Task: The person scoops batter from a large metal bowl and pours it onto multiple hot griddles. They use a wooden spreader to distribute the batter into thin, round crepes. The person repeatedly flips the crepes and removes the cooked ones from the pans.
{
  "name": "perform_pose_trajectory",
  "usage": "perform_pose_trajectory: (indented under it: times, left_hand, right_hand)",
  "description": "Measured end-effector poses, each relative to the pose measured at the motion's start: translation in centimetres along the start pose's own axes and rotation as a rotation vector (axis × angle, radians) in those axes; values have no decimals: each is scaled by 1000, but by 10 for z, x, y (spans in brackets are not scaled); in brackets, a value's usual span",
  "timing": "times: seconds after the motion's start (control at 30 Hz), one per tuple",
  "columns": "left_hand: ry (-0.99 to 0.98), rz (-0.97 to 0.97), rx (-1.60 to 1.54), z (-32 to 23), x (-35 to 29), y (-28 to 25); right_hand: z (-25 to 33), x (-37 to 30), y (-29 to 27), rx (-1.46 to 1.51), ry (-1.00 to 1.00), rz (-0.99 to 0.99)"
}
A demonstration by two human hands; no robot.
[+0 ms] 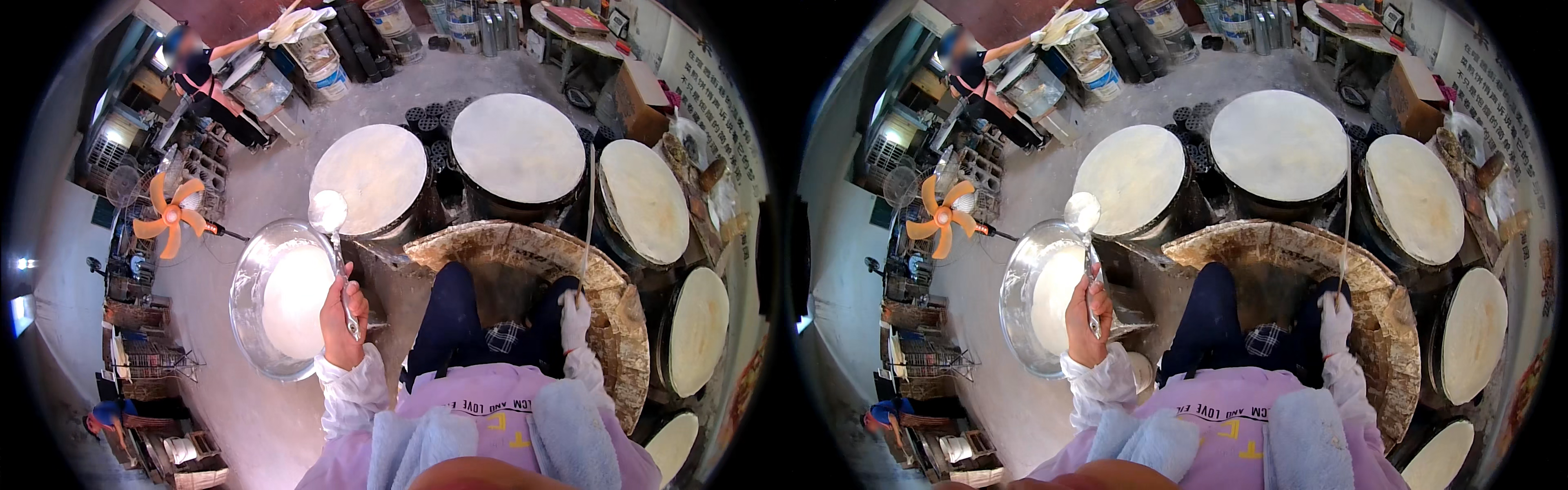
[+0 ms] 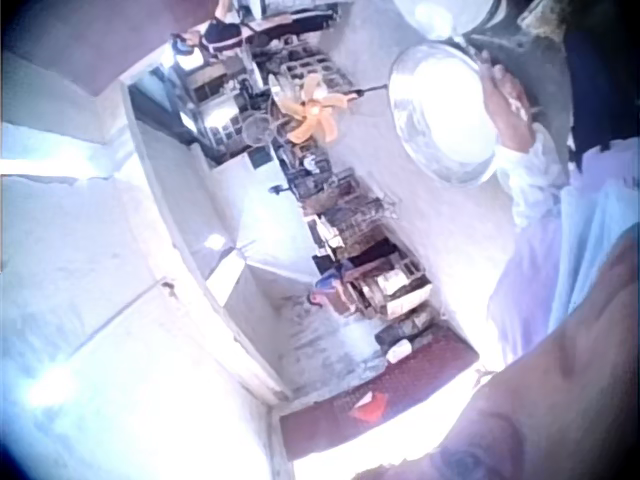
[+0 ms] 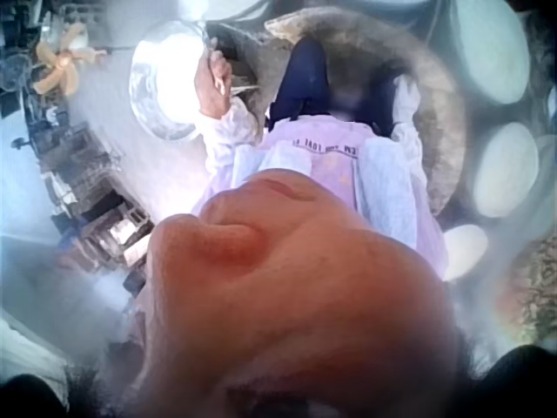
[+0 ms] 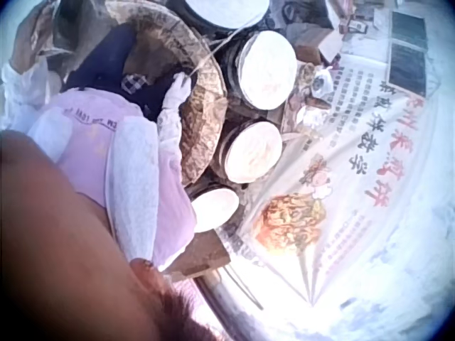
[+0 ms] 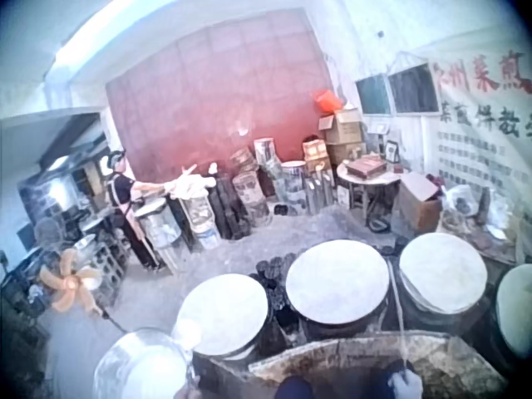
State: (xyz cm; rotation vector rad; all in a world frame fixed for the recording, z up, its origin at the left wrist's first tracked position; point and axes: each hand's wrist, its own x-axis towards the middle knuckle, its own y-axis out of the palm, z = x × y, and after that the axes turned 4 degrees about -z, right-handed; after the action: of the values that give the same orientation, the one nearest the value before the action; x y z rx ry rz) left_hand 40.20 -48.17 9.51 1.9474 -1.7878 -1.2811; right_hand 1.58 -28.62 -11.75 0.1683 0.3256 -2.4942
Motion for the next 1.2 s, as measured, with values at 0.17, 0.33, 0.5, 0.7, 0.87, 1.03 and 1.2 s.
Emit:
perform_pose_trajectory:
  times: [0.17, 0.33, 0.5, 0.7, 0.87, 1.03, 1.2]
  left_hand:
    - [7, 29, 47, 0, 12, 0]
    - [-9, 21, 58, 4, 27, 16]
    - [-149, 123, -1, 16, 59, 48]
    - [-109, 105, 28, 16, 50, 57]
    - [-49, 70, 50, 15, 33, 50]
    - [-47, 46, 37, 10, 17, 24]
    - [-40, 45, 34, 6, 12, 11]
  right_hand:
    - [73, 77, 25, -137, -451, -88]
    - [154, 148, 45, -104, -350, -51]
    - [167, 215, 59, -97, -70, 0]
    - [125, 159, 80, -154, -240, 118]
    - [88, 72, 64, -93, -358, 191]
    - [40, 30, 33, -185, -225, 247]
    - [62, 27, 29, -97, -121, 267]
